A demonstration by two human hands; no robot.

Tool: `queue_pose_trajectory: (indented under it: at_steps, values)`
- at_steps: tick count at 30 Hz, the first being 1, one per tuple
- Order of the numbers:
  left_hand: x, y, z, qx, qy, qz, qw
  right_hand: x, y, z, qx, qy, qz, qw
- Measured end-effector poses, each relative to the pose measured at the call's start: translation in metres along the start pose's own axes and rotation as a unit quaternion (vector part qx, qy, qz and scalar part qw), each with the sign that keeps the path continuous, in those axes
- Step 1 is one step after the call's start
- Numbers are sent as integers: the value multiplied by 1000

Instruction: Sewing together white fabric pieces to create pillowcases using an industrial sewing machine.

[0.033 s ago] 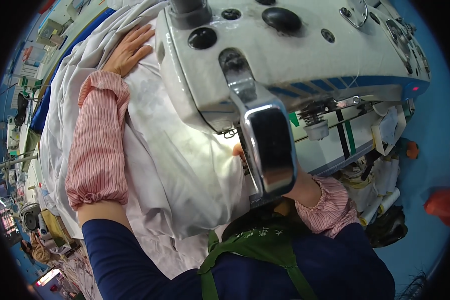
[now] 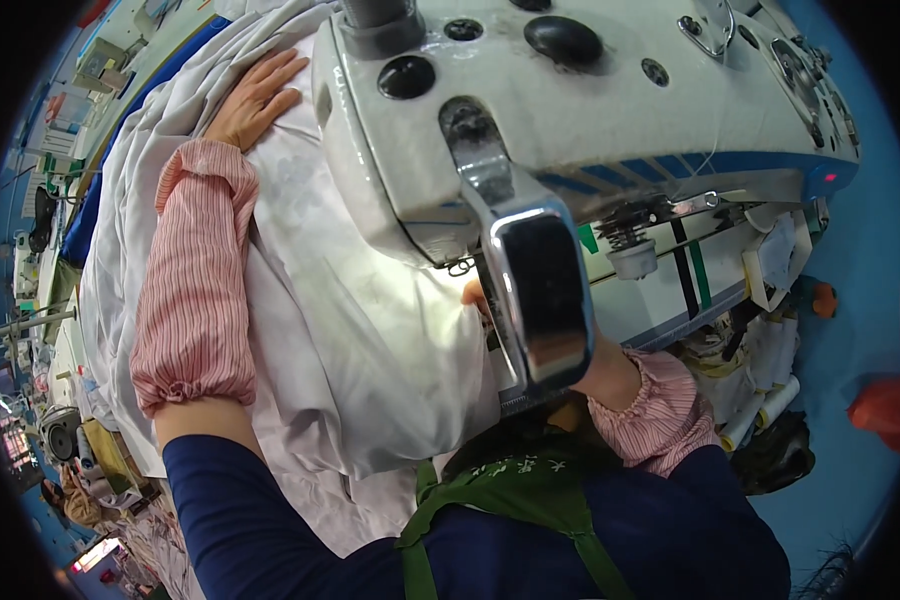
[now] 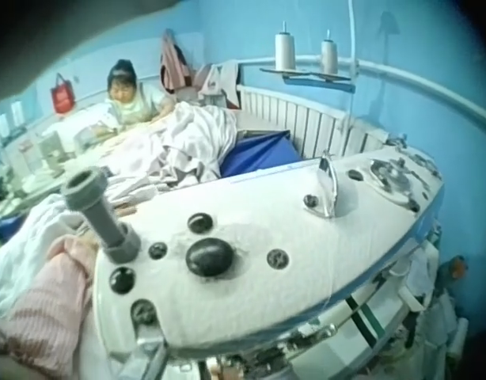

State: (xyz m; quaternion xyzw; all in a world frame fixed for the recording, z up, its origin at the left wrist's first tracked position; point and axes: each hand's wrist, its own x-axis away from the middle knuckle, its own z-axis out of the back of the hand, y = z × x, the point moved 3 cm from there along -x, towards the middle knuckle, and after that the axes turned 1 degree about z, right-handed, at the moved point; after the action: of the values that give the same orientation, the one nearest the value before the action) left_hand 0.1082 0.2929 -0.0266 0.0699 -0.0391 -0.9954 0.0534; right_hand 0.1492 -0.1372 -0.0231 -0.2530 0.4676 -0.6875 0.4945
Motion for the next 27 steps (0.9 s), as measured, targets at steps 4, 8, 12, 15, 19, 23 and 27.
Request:
queue_pose_trajectory:
  at_steps: [4, 8, 12, 15, 19, 23, 27]
  values:
    - [8, -1, 23, -147, 59, 91, 983, -13, 3, 4, -25, 59, 19, 998]
    - [20, 0, 20, -211, 29, 154, 965, 12, -10, 9, 110, 31, 61, 992]
    - [33, 3, 27, -205, -85, 230, 948, 102, -23, 20, 84, 152, 92, 980]
    - [53, 61, 55, -107, -159, 145, 971, 176, -5, -8, -94, 101, -81, 987]
    - [110, 228, 62, 12, -11, 23, 1000, 199, 35, -90, -237, 97, -212, 943]
    - [202, 300, 22, -89, -44, 110, 989, 169, 51, -166, -365, -11, -216, 905]
    - [310, 205, 41, 4, 60, 276, 959, 218, 30, -166, -372, -199, -294, 858]
